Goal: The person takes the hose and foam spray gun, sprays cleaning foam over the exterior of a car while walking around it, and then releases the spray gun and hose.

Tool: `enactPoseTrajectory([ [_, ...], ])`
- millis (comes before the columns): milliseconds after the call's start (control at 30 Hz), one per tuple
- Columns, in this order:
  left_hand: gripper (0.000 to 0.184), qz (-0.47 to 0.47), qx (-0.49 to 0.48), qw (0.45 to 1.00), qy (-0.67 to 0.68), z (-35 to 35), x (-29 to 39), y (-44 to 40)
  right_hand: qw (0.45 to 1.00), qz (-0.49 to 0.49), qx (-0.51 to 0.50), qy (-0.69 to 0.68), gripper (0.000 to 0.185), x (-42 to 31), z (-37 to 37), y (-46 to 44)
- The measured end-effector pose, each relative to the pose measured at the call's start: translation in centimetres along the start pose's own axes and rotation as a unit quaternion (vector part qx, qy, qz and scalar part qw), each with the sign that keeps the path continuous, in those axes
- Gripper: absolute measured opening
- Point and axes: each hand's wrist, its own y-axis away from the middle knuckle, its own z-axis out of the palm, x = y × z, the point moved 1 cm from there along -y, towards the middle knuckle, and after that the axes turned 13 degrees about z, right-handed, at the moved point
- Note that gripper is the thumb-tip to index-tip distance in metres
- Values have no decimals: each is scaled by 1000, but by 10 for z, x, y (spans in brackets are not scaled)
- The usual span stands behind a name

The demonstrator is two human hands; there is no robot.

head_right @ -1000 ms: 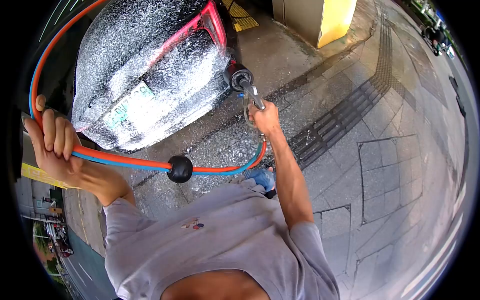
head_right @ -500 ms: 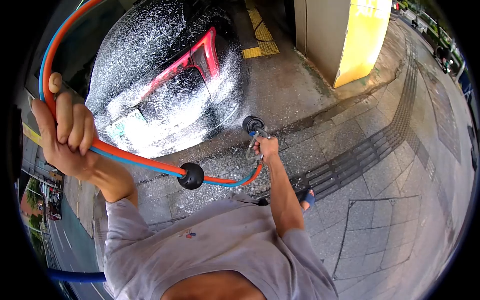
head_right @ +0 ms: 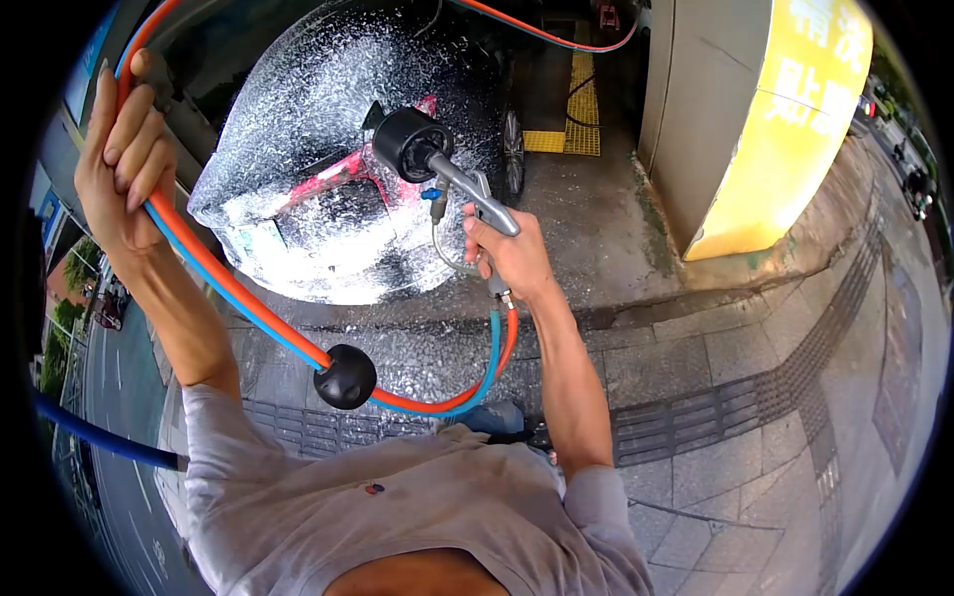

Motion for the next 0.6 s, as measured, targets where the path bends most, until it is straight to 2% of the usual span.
enactPoseTrajectory([
  [33, 41, -17, -33, 999, 16, -4, -2, -12, 1000, 0, -13, -3, 23, -1, -4, -9],
  [100, 40, -13, 7, 998, -63, -17, -3, -21, 999, 17, -28, -7, 24, 0, -16, -30],
  [133, 41, -40, 16, 996, -73, -18, -9, -27, 999, 41, -28, 7, 24, 7, -29, -39],
  [267, 42, -18, -3, 999, -26, -19, -99, -26, 990, 139, -5, 33, 23, 58, -95, -68],
  [367, 43, 25, 129, 991, -34, -22, -167, -26, 978, 204, 38, -7, 19, 107, -151, -92],
  [400, 44, 22, 168, 984, -47, -23, -185, -31, 971, 227, 81, 3, 16, 119, -169, -107],
  [467, 43, 30, 210, 972, -100, -35, -217, -47, 958, 247, 144, 36, 11, 107, -192, -138],
  [600, 41, 7, 238, 958, -158, -58, -260, -95, 969, 187, 149, -59, 15, 66, -227, -198],
])
